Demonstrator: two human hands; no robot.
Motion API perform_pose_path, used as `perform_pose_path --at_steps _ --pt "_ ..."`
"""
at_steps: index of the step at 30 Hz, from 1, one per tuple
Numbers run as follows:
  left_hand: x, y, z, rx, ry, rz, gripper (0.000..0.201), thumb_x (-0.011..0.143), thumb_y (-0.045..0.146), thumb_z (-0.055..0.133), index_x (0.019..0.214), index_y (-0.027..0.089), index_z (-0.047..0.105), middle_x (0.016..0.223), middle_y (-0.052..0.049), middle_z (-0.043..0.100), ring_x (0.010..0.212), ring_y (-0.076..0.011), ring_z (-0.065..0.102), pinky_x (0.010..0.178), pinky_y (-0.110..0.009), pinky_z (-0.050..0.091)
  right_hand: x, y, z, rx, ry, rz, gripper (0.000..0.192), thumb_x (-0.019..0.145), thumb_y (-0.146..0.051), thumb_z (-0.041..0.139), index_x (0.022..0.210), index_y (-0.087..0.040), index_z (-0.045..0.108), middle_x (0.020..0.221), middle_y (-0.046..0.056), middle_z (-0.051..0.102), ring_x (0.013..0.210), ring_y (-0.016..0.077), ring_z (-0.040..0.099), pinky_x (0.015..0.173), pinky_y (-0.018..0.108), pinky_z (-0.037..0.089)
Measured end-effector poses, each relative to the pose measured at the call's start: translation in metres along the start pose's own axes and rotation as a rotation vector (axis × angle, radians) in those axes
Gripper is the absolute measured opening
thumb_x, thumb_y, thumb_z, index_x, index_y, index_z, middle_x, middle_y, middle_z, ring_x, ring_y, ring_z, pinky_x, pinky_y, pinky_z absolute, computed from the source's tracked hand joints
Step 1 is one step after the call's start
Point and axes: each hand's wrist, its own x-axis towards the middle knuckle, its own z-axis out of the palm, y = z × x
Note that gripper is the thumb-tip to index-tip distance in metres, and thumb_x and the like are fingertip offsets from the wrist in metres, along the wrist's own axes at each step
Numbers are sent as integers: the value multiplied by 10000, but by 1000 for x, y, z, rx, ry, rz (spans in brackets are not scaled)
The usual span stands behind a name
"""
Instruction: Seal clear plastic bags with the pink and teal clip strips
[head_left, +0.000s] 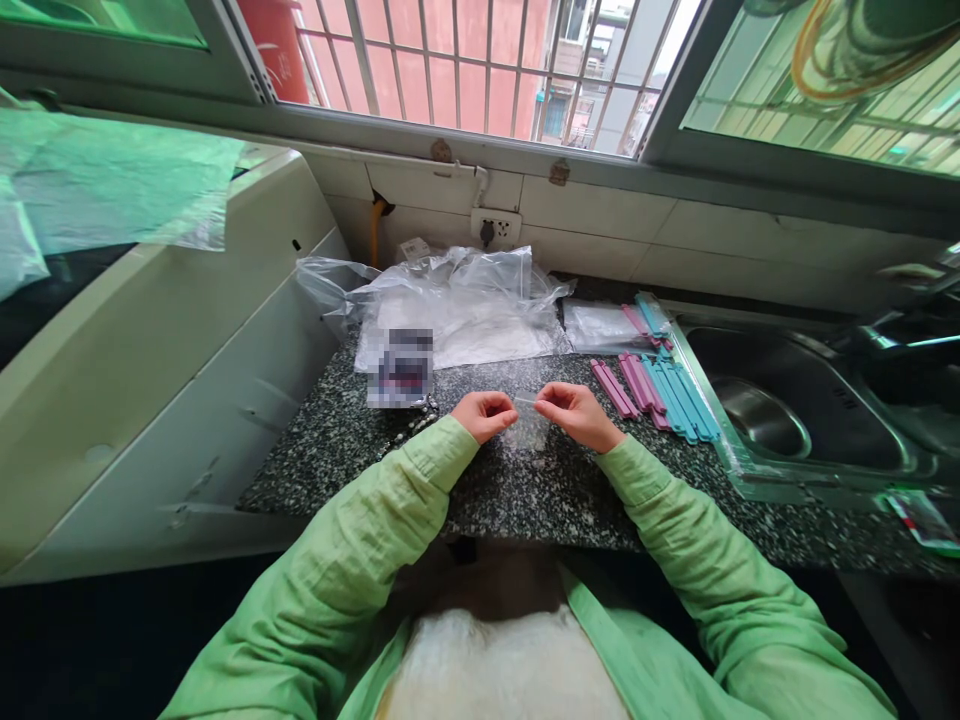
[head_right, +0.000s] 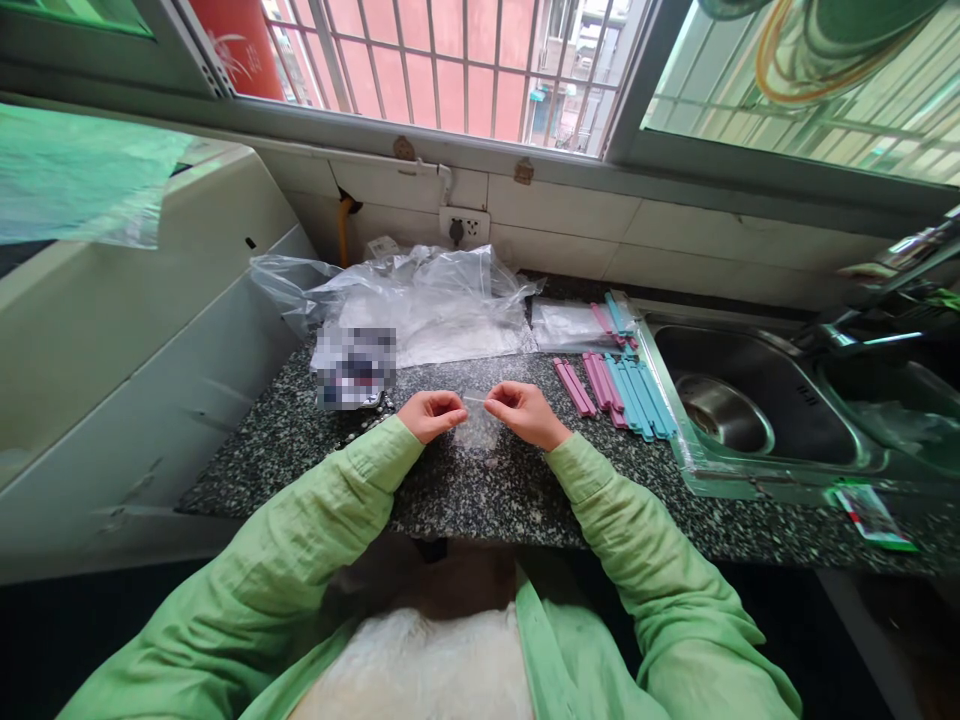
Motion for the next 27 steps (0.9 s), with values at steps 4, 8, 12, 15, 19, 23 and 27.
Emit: perform_pose_path --at_steps 4,8,12,15,19,23,27 --pt "0 0 0 0 -8 -12 295 582 388 604 550 112 506 445 59 393 442 -40 325 435 -187 256 0 -1 0 -14 -2 -9 263 700 -397 550 638 -141 533 587 -10 498 551 83 426 529 218 349" --pt "0 0 -1 23 -20 -31 315 587 411 597 547 114 499 441 63 377 438 -39 317 431 -188 243 -1 -1 1 -43 -7 -20 258 709 -387 539 638 -140 529 588 -8 491 553 82 419 531 218 343" --pt "1 0 -2 33 34 -22 340 595 443 593 556 118 500 433 66 372 431 -37 309 422 -186 234 -2 0 4 -76 -42 -21 262 711 -395 533 646 -141 536 583 -7 497 549 84 414 528 219 343" --pt "2 1 -2 -6 82 -4 341 572 444 616 580 118 516 432 64 387 430 -40 325 424 -187 252 -3 -1 7 -91 -58 -17 271 711 -405 528 643 -142 536 575 -8 494 543 83 406 518 217 342" --pt "2 5 -1 -35 89 -11 320 560 416 629 579 114 524 447 54 421 437 -43 352 433 -187 283 -4 -1 10 -75 -68 -7 271 708 -409 529 646 -145 534 575 -9 494 539 81 402 508 214 343" --pt "1 7 0 -10 95 -16 279 574 380 612 565 116 523 444 55 415 430 -42 344 429 -187 279 -4 0 10 -69 -66 5 266 703 -405 534 646 -145 535 575 -8 494 541 83 405 510 216 342" --pt "1 7 0 5 100 -15 252 584 356 597 564 117 518 444 55 408 426 -41 334 428 -188 267 -3 1 10 -80 -67 10 246 708 -380 529 648 -141 531 578 -8 486 543 82 398 514 218 335"
